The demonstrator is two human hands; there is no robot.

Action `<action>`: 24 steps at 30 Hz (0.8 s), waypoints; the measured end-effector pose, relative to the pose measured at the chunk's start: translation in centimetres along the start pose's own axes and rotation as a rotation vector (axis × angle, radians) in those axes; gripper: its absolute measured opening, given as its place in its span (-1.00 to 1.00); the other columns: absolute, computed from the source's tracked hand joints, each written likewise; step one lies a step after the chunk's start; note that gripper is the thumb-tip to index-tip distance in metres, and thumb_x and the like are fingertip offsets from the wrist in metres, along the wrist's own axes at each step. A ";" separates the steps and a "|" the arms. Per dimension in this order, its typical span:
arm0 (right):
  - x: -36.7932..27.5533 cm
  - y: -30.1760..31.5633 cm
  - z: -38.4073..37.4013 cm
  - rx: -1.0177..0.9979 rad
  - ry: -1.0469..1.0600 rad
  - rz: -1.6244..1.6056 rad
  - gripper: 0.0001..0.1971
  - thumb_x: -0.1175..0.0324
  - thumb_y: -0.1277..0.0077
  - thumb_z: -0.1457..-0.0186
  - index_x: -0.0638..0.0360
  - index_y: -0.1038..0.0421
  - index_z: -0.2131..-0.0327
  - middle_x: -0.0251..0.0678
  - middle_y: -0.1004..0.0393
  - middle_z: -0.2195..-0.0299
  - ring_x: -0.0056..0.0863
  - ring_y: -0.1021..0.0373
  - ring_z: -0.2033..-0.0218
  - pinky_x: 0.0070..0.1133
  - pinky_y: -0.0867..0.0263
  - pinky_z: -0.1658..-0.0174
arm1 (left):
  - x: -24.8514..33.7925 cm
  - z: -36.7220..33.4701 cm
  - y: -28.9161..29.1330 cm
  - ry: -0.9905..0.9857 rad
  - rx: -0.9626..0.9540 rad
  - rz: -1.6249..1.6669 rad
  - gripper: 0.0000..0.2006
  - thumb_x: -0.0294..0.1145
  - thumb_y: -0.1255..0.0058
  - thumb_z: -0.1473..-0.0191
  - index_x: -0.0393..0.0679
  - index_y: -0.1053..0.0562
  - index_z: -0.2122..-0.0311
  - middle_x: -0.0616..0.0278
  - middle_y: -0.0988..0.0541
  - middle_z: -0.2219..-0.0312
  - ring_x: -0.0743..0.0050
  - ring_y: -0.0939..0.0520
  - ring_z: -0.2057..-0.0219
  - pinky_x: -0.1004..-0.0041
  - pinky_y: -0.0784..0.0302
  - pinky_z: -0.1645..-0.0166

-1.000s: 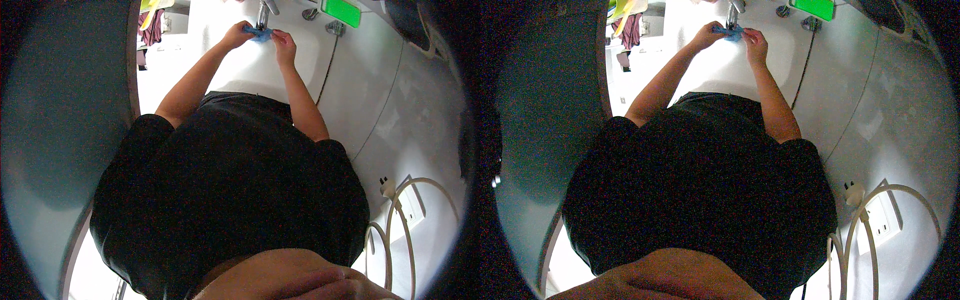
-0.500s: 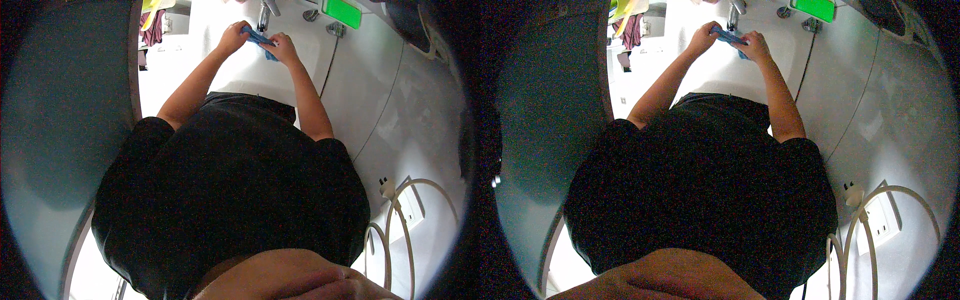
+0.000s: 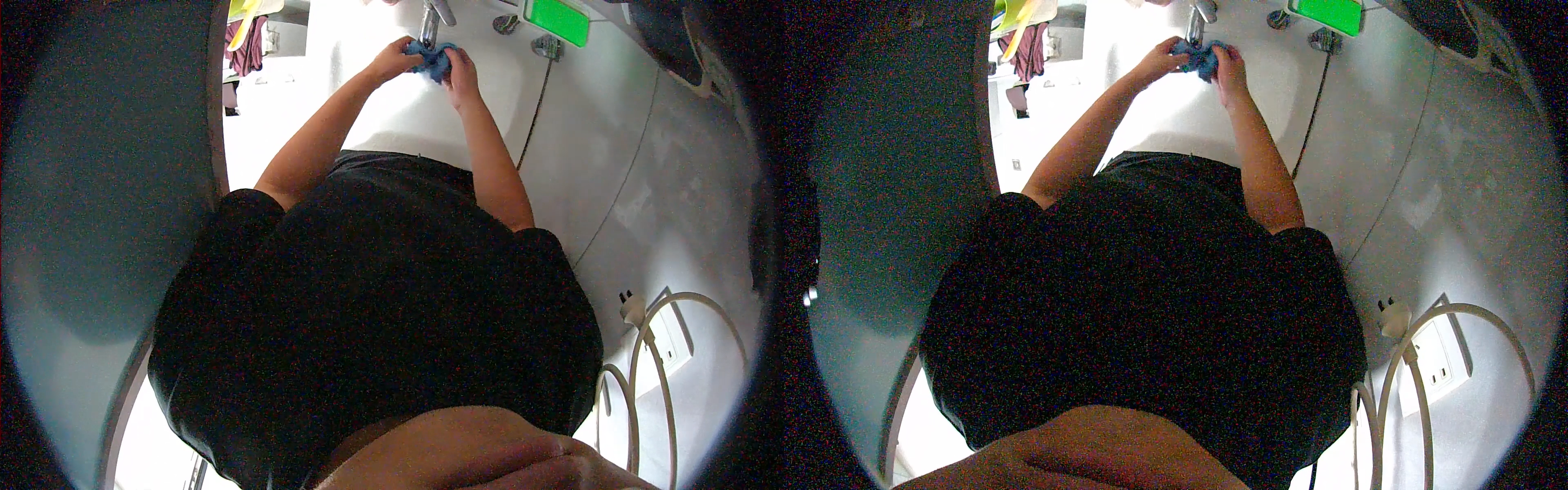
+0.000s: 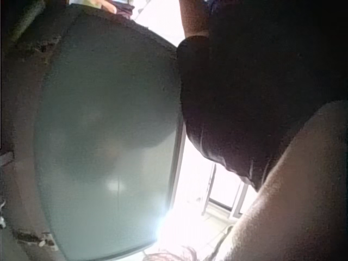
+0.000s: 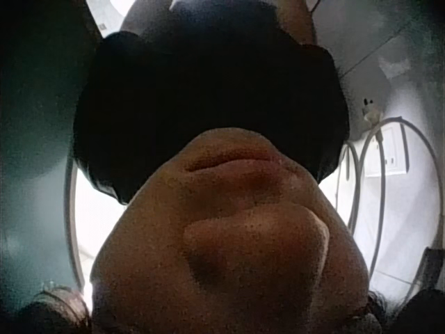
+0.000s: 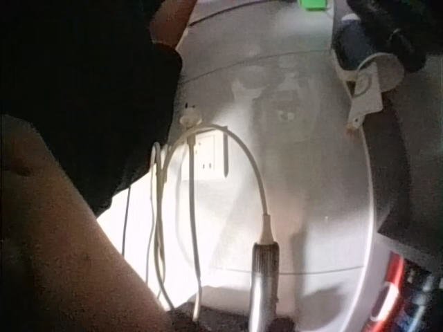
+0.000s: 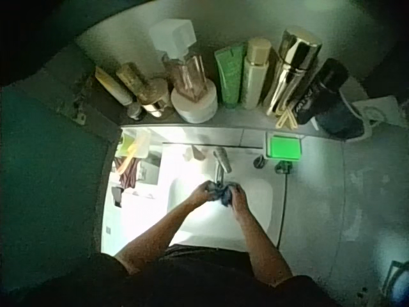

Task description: The person washes and wrings out a cloth under running water at the sink by hand, then hangs the cloth onto an overhead rack.

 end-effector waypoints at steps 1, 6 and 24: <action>0.1 -0.4 0.2 0.001 0.005 -0.001 -0.85 0.25 -0.01 -0.12 0.08 -0.37 0.32 -0.46 -0.42 0.39 -0.65 -0.38 0.40 -0.63 -0.32 0.34 | 0.0 0.2 -0.6 0.094 -0.071 0.032 -0.55 -0.26 -0.15 0.00 -0.19 -0.35 0.02 0.17 -0.52 0.21 0.34 -0.55 0.16 0.35 -0.54 0.08; 0.9 0.5 0.3 -0.283 0.133 0.416 -0.68 0.15 0.14 -0.22 0.15 -0.39 0.11 -0.34 -0.46 0.19 -0.52 -0.38 0.15 -0.53 -0.33 0.10 | 1.3 1.7 -1.2 0.172 -0.287 0.531 -0.46 -0.23 -0.08 -0.10 -0.22 -0.22 -0.12 0.05 -0.45 0.06 0.21 -0.54 0.05 0.14 -0.49 -0.08; 10.6 -1.3 -9.3 -0.372 -0.503 -0.424 -0.65 0.17 0.13 -0.19 0.26 -0.26 0.11 -0.09 -0.44 0.30 -0.28 -0.43 0.25 -0.37 -0.43 0.13 | 2.3 4.2 -0.2 0.116 0.092 -0.046 -0.54 0.07 0.14 -0.20 -0.21 -0.48 0.23 0.32 -0.49 0.52 0.61 -0.43 0.51 0.54 -0.36 0.41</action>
Point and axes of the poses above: each hand's wrist, its own z-axis away from the middle knuckle, its own y-axis out of the back of the hand, x = y × z, the point moved 1 cm from there along -z, towards the middle knuckle
